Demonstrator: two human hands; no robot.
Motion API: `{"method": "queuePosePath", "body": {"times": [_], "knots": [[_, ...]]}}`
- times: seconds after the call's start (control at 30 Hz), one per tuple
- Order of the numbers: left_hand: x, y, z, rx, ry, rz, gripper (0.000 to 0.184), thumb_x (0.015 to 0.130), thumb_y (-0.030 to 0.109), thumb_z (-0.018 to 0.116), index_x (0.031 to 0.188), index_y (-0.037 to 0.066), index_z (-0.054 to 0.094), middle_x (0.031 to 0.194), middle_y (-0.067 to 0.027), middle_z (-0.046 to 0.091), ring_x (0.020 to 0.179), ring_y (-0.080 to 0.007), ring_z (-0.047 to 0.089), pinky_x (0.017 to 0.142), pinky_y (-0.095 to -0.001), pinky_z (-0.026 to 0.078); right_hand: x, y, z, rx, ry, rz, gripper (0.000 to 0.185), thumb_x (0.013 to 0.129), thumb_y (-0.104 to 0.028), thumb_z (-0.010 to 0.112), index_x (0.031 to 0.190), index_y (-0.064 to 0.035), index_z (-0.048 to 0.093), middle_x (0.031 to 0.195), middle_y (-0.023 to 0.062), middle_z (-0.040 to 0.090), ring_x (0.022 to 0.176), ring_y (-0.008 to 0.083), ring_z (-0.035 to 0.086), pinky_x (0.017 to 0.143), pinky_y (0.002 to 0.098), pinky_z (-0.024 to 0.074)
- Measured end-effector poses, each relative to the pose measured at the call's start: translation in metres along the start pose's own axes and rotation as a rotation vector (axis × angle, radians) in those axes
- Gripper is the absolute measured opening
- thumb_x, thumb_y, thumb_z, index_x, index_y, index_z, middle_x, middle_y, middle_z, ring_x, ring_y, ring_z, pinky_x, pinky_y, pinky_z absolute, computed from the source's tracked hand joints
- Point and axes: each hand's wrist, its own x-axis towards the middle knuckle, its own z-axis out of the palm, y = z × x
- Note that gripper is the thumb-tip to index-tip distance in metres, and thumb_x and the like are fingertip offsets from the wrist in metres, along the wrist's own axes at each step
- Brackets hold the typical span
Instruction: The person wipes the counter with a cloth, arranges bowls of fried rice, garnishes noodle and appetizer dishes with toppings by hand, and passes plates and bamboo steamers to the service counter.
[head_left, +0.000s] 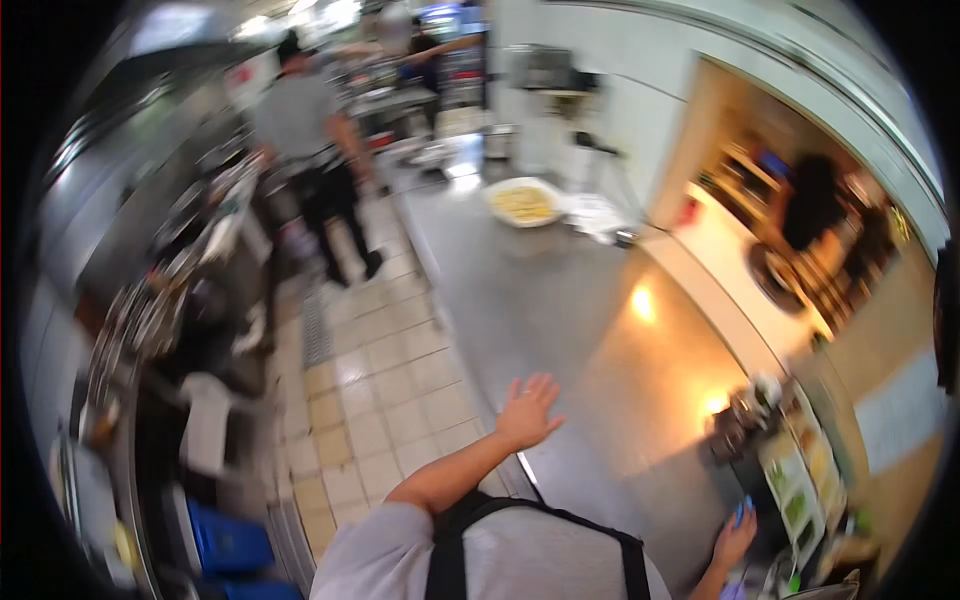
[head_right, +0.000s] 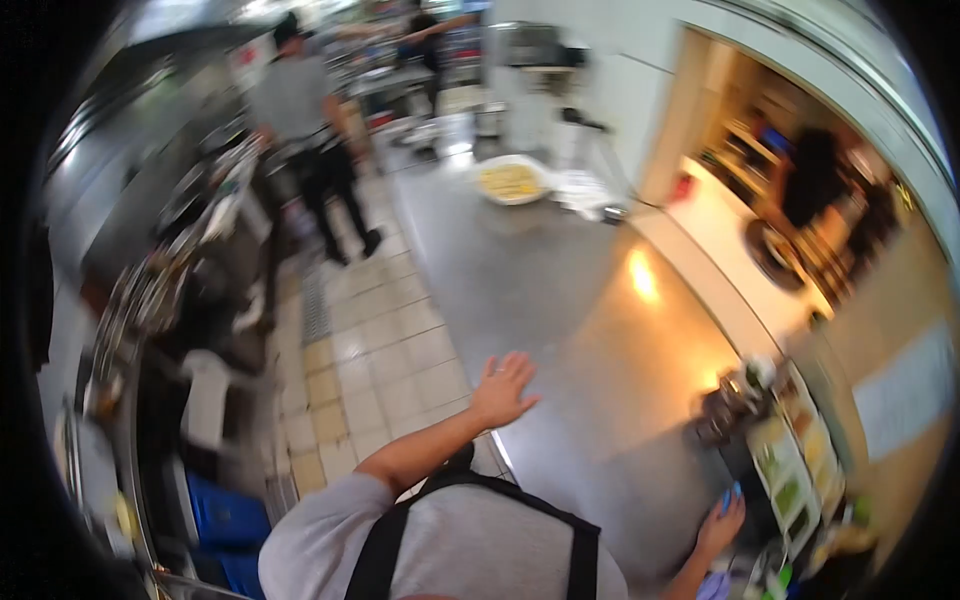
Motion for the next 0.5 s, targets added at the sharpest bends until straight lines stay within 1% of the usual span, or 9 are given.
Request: {"method": "queuePosePath", "body": {"times": [0.03,0.07,0.13,0.2,0.27,0.37,0.5], "knots": [[0.004,-0.002,0.001,-0.002,-0.007,0.009,0.062,0.086,0.047,0.05,0.134,0.008,0.04,0.143,-0.0137,0.032,0.135,-0.0292,0.026,0.107,-0.0544,0.02,0.004,-0.011,-0.004,0.009,0.018,0.038,0.039,0.085,-0.016,0.053,0.123,-0.0073,0.053,0.127,0.017,0.05,0.116,0.034,0.046,0.1,0.0419,0.0347],[0.006,0.002,0.001,0.004,-0.02,0.011,0.063,0.086,0.049,0.049,0.134,0.008,0.04,0.144,-0.0135,0.032,0.135,-0.0285,0.025,0.108,-0.0545,0.018,0.003,-0.017,-0.012,0.03,0.034,0.03,0.04,0.082,-0.016,0.055,0.121,-0.0082,0.054,0.125,0.0164,0.051,0.116,0.0338,0.046,0.1,0.0416,0.0349],[0.006,0.005,-0.002,0.017,-0.016,0.023,0.065,0.086,0.05,0.049,0.134,0.008,0.04,0.144,-0.0134,0.032,0.136,-0.028,0.025,0.108,-0.055,0.017,0.005,-0.021,-0.018,0.009,0.044,0.08,0.039,0.081,-0.018,0.056,0.119,-0.0099,0.056,0.125,0.0135,0.052,0.116,0.0323,0.047,0.099,0.0407,0.0357],[0.006,0.01,-0.005,0.022,-0.011,0.041,0.065,0.085,0.048,0.05,0.134,0.007,0.04,0.144,-0.0136,0.033,0.135,-0.0285,0.025,0.107,-0.0555,0.017,0.005,-0.02,-0.019,-0.025,0.026,0.09,0.038,0.082,-0.019,0.055,0.119,-0.0089,0.056,0.126,0.0132,0.052,0.118,0.0305,0.046,0.101,0.0403,0.0346],[0.004,0.014,-0.006,0.028,-0.009,0.031,0.064,0.085,0.047,0.051,0.134,0.007,0.04,0.144,-0.0137,0.033,0.135,-0.0289,0.025,0.107,-0.0555,0.017,0.004,-0.017,-0.016,-0.073,0.015,0.123,0.039,0.082,-0.021,0.054,0.12,-0.0113,0.056,0.128,0.012,0.051,0.119,0.0296,0.046,0.101,0.0413,0.0344],[0.002,0.007,-0.008,0.011,0.0,0.046,0.064,0.085,0.046,0.051,0.134,0.006,0.04,0.144,-0.0139,0.033,0.135,-0.0292,0.025,0.107,-0.056,0.017,0.003,-0.027,-0.019,-0.13,-0.006,0.165,0.04,0.082,-0.022,0.053,0.121,-0.0122,0.056,0.13,0.0119,0.049,0.12,0.0298,0.045,0.101,0.0438,0.0338],[0.002,0.007,-0.004,0.011,0.001,0.054,0.064,0.085,0.044,0.052,0.134,0.006,0.04,0.143,-0.0151,0.033,0.135,-0.0301,0.024,0.107,-0.0561,0.016,0.0,-0.031,-0.01,-0.143,0.019,0.228,0.042,0.083,-0.023,0.054,0.123,-0.0113,0.054,0.131,0.0125,0.048,0.122,0.0304,0.043,0.101,0.0459,0.0324]]}}
